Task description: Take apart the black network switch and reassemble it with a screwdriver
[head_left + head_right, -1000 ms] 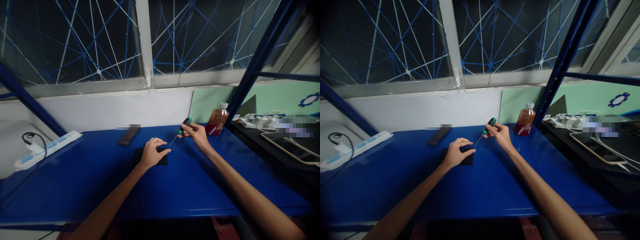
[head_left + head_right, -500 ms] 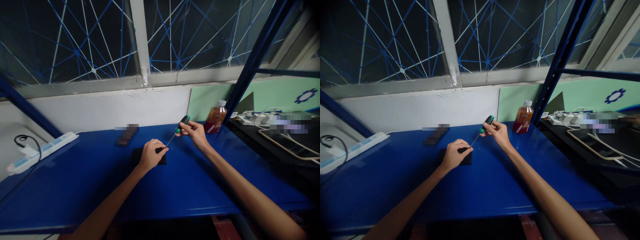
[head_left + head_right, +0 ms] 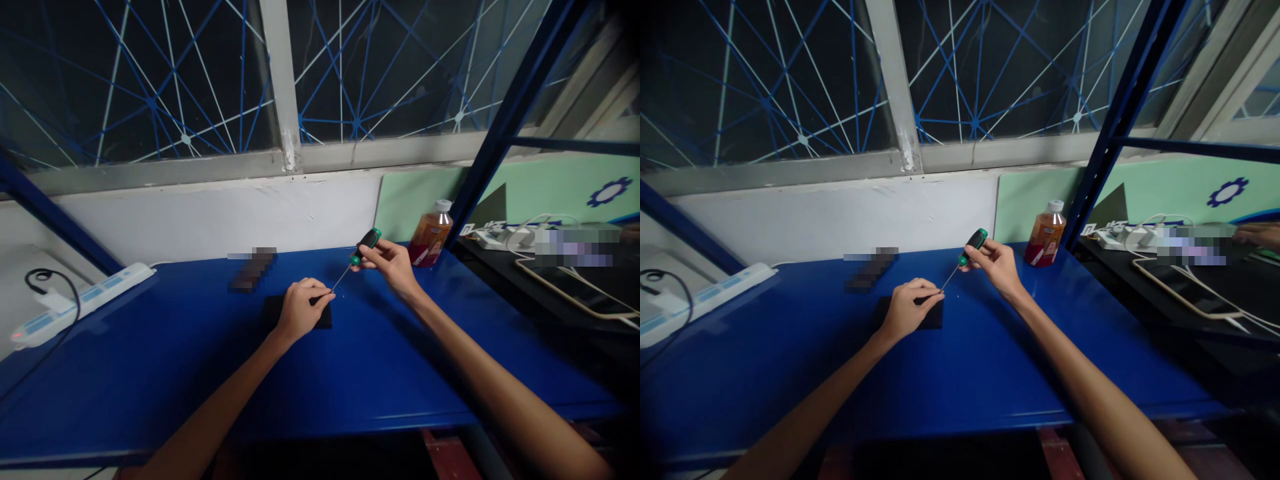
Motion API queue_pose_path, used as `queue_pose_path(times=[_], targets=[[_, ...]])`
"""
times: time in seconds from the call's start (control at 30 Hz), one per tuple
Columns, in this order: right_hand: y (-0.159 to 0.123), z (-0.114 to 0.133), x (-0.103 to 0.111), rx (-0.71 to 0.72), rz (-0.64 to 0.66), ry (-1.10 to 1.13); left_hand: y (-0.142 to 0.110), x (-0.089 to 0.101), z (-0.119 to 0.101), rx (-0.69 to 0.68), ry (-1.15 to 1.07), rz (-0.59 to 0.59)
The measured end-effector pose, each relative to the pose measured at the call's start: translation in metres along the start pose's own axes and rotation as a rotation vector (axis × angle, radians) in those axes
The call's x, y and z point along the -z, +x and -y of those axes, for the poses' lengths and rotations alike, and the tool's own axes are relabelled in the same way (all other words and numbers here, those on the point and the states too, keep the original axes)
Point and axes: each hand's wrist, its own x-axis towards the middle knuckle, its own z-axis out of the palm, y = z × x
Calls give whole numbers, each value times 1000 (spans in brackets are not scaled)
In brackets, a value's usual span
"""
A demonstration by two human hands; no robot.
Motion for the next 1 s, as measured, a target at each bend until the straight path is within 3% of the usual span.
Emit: queue_pose_path(times=[0.3, 0.4, 0.57, 0.63, 0.8, 1.0], targets=[[1, 5, 4, 30, -81, -47, 4, 7, -4, -30, -12, 74], [3, 4, 7, 35, -106, -55, 6, 17, -5, -7, 8, 186], [6, 2, 11, 57, -147, -57, 7, 33, 0, -3, 184, 468], [7, 2, 13, 68, -160, -58, 6, 34, 3, -28, 231, 516], [7, 0, 13, 56, -183, -80, 3, 26, 11, -60, 244, 488], [5, 5, 11, 55, -183, -63, 6, 27, 16, -30, 137, 309]])
